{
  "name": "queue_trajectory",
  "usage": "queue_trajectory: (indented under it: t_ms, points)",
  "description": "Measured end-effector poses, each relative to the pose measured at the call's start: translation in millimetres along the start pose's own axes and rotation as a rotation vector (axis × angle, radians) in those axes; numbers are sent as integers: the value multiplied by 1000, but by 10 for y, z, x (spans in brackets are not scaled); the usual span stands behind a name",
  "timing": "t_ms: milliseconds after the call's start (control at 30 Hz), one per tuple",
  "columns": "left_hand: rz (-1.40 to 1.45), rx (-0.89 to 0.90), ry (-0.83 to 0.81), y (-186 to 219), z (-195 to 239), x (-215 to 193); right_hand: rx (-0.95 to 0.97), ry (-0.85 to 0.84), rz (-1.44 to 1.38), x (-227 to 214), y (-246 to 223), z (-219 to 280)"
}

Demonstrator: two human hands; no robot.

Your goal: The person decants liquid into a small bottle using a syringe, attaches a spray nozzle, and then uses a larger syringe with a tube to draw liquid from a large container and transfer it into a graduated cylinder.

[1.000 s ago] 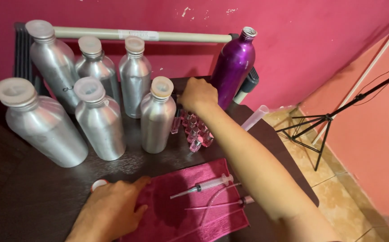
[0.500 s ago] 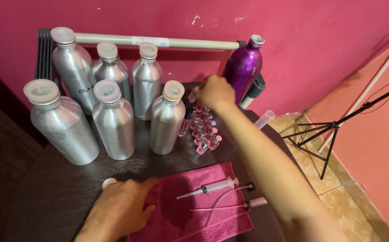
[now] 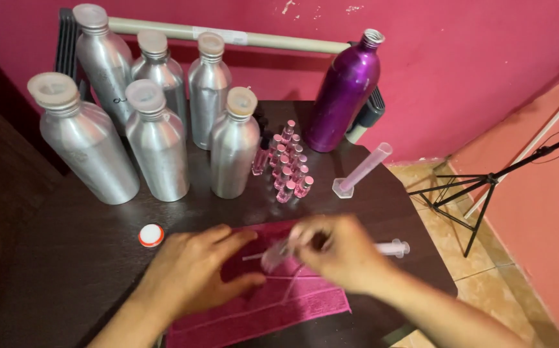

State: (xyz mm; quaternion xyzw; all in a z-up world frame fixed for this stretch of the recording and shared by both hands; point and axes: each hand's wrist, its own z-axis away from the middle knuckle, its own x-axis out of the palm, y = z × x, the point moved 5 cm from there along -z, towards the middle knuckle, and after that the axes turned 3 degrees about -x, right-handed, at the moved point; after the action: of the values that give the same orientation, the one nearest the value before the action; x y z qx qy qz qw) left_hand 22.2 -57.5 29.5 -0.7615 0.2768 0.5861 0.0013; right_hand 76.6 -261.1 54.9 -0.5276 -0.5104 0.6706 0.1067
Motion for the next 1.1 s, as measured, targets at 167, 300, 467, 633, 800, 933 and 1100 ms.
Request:
queue_trajectory:
  t_ms: [167, 300, 467, 633, 800, 933, 1100]
  points:
    - [47, -54, -210, 127, 0, 238, 142, -91, -309, 286, 159, 163]
    - [-8, -35, -156, 39, 6, 284, 154, -51, -315, 351, 170, 61]
    - [-117, 5, -186, -22, 53, 404, 332, -57, -254, 476, 91, 30]
    - [-44, 21, -276, 8, 31, 266, 292, -72, -20, 563, 148, 44]
    - [181, -78, -440, -38, 3, 113, -534, 57, 113, 519, -106, 101]
    - [111, -83, -414, -56, 6, 116, -104, -15, 70, 439, -110, 68]
    - [58, -23, -414, -57, 5, 171, -30, -67, 88, 430, -141, 55]
